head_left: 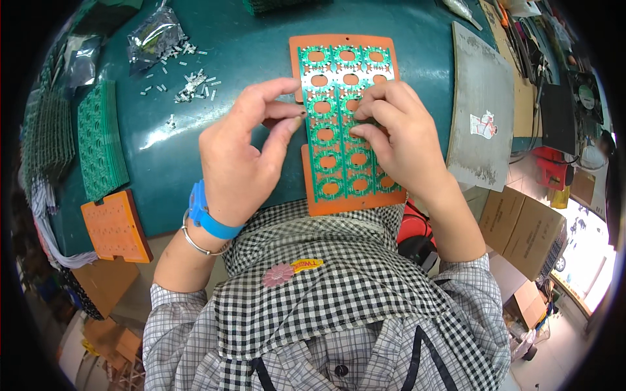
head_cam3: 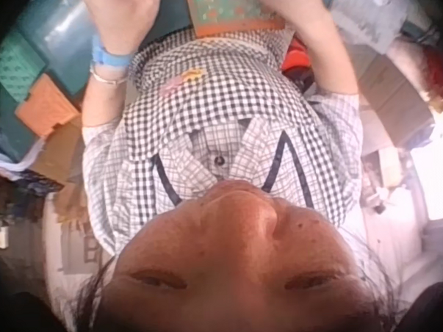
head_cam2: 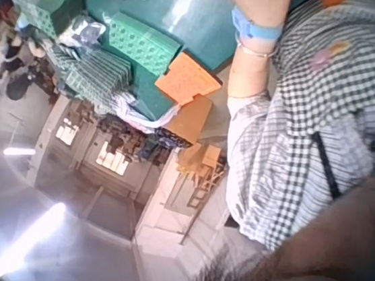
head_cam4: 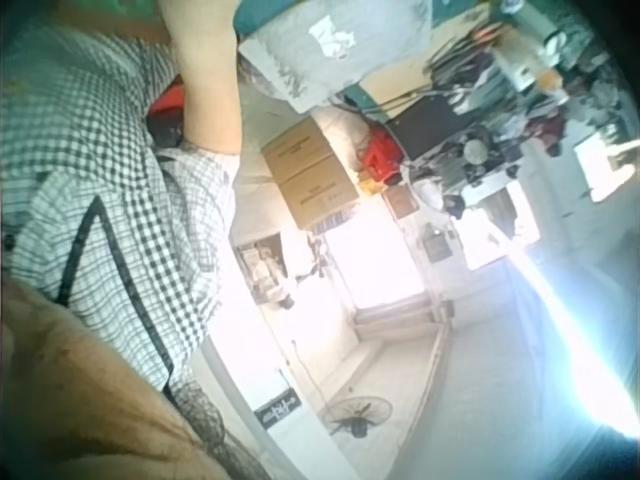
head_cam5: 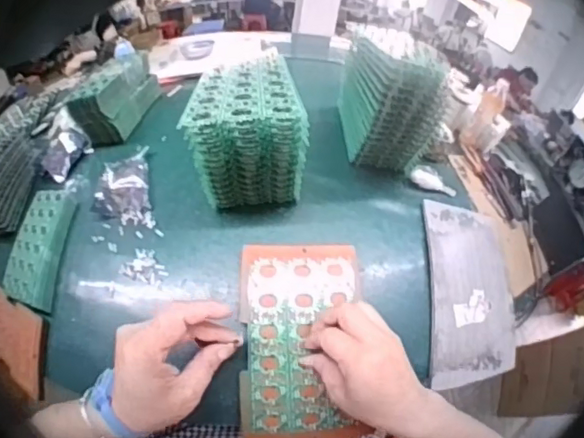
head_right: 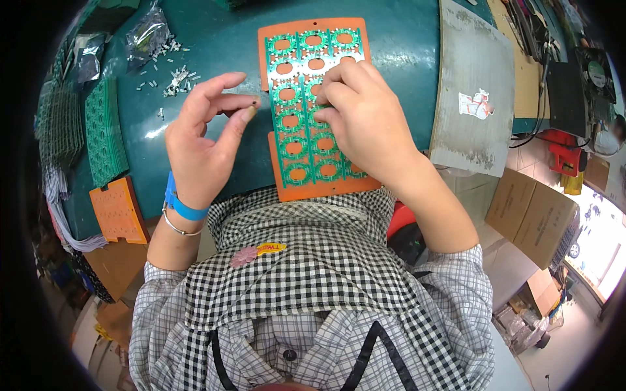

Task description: The person inserts small white cylindrical components into the holes of a green circuit board held in an orange jig. They repeatedly pick up components from a pile on the table and place them into the board's designated slots by hand.

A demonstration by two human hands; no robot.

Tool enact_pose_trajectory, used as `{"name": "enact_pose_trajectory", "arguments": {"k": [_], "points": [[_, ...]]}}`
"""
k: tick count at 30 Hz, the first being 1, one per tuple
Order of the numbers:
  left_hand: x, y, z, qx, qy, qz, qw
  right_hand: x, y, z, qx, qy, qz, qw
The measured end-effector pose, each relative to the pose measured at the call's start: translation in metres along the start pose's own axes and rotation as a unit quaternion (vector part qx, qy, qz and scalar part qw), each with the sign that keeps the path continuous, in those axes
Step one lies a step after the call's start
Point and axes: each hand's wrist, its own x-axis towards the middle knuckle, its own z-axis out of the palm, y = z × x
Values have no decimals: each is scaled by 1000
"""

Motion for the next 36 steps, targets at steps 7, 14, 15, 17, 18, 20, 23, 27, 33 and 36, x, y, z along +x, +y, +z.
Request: {"name": "enact_pose_trajectory", "arguments": {"k": [7, 14, 15, 17, 18, 20, 23, 27, 33, 36], "points": [[-12, 9, 16, 2, 9, 90, 996, 15, -33, 2, 136, 29, -18, 990], [7, -32, -30, 215, 45, 112, 969, 3, -18, -18, 187, -14, 77, 979], [11, -45, -43, 297, 71, 101, 947, 1, -15, -20, 199, -19, 105, 974], [15, -70, -58, 378, 82, 17, 922, -5, -8, -20, 202, -27, 113, 972], [16, -78, -60, 382, 78, -8, 921, -8, -5, -20, 202, -31, 118, 972], [16, -86, -57, 377, 73, -1, 923, -10, -1, -17, 188, -31, 103, 976], [17, -87, -48, 350, 48, -3, 935, -15, 5, -17, 172, -40, 92, 980], [16, -76, -40, 340, 37, 37, 939, -19, 9, -18, 166, -55, 71, 982], [13, -51, -35, 176, 27, -68, 982, -21, 8, -15, 155, -58, 73, 983], [12, -44, -32, 168, 30, -35, 985, -21, 8, -14, 150, -56, 69, 985]]}}
